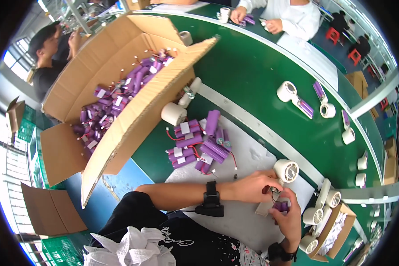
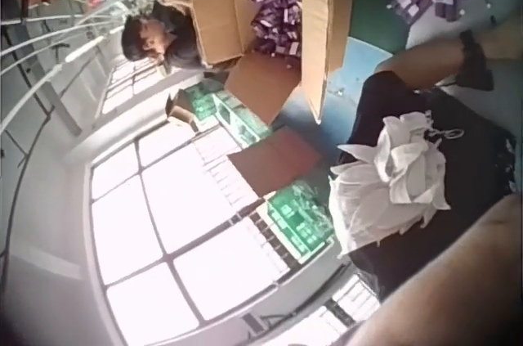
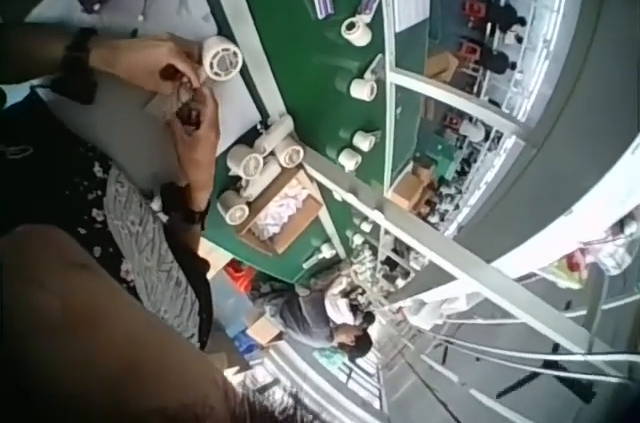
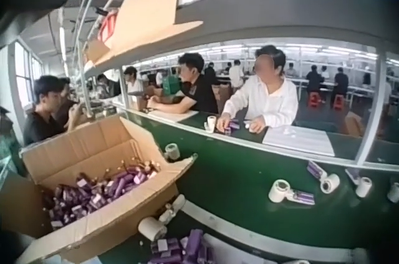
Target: The person connects a battery pack to a circuit board and fits them into a fan housing before pressing the battery into the handle. They then retrieve more battery packs from a box and repeat the assembly process with another fan.
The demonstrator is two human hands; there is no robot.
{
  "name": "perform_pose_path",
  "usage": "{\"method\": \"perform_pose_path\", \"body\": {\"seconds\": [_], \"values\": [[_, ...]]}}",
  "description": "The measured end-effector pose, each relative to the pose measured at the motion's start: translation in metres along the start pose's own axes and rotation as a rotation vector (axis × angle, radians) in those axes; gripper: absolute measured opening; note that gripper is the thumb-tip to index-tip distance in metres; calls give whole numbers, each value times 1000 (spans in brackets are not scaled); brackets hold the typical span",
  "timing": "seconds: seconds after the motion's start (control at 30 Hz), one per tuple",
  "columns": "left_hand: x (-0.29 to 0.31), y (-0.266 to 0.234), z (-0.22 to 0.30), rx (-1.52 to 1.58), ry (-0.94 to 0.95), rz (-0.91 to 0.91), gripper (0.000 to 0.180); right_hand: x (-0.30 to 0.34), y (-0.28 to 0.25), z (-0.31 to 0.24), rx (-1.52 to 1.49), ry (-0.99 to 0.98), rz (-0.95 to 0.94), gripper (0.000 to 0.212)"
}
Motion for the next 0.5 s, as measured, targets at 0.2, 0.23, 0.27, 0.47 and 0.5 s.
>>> {"method": "perform_pose_path", "body": {"seconds": [0.2,0.23,0.27,0.47,0.5], "values": [[0,2,-8,87,-48,-15,33,10,-24,-9,152,2,141,43],[1,1,-9,76,-58,-10,33,12,-31,-12,298,-19,228,36],[1,2,-9,82,-73,-15,33,11,-30,-9,290,-24,221,36],[1,4,-11,105,-111,-28,34,24,-27,-19,603,-348,349,25],[1,4,-12,104,-116,-30,34,23,-27,-15,550,-348,339,20]]}}
Point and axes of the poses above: each hand's wrist, its own x-axis away from the middle knuckle, its own y-axis out of the palm, z = x × y, the point moved 9 cm from there along -x, towards the middle knuckle, and after that the axes turned 4 degrees about -z, right-handed, at the moved point
